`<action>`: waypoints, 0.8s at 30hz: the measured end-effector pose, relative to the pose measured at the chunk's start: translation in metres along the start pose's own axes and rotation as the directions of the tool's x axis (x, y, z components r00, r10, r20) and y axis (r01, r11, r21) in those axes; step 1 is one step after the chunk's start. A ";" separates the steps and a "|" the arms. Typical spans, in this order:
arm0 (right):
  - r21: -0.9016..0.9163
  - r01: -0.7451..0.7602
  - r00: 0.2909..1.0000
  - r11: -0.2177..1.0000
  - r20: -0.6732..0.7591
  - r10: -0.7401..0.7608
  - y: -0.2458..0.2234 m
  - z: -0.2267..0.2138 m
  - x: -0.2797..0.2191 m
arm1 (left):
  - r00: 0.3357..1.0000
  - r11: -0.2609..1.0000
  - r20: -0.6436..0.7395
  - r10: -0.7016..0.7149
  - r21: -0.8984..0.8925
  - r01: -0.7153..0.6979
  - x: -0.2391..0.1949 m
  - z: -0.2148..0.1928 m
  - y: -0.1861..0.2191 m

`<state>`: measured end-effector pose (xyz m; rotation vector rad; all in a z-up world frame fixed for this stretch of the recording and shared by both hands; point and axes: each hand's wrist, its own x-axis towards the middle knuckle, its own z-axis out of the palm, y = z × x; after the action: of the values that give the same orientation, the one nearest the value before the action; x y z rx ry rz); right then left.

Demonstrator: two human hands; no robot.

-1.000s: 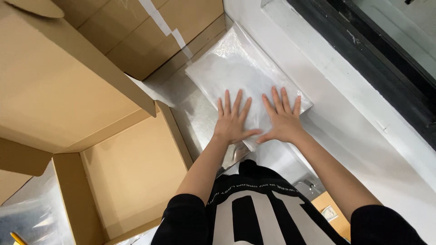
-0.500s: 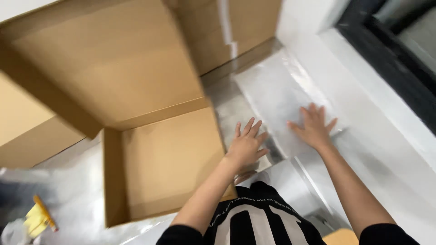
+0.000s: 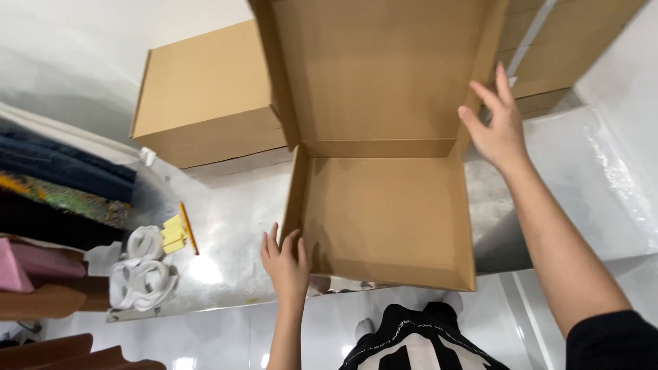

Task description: The person removes a white ribbon and a yellow sticky note from a cardboard box, then opens it to remove a brown garment wrapped in plastic. They place the garment on a hanger and hang it on a clothing rack. The person then places a plastic sheet into the box, closes it, and ties a white ribbon around it.

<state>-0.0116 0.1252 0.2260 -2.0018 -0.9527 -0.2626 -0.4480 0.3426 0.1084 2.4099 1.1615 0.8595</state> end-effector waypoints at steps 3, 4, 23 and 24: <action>-0.118 -0.234 0.972 0.965 -0.001 0.236 -0.019 0.005 0.006 | 0.954 0.890 0.171 -0.245 -0.350 0.292 -0.012 -0.018 -0.015; -0.118 -0.230 0.973 0.966 -0.005 0.231 -0.033 0.006 0.003 | 0.956 0.890 0.167 -0.243 -0.354 0.288 -0.015 -0.018 -0.019; -0.025 -0.692 0.722 0.722 -0.056 0.690 -0.112 -0.037 -0.252 | 0.831 0.591 0.450 -0.328 -0.588 0.552 -0.033 -0.012 -0.043; -0.049 -0.738 0.674 0.673 -0.056 0.736 -0.096 -0.033 -0.275 | 0.792 0.553 0.485 -0.370 -0.570 0.608 -0.036 -0.005 -0.050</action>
<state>-0.2623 -0.0143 0.1660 -2.2637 -0.0382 0.1374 -0.4981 0.3453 0.0720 1.3910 1.0414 0.5476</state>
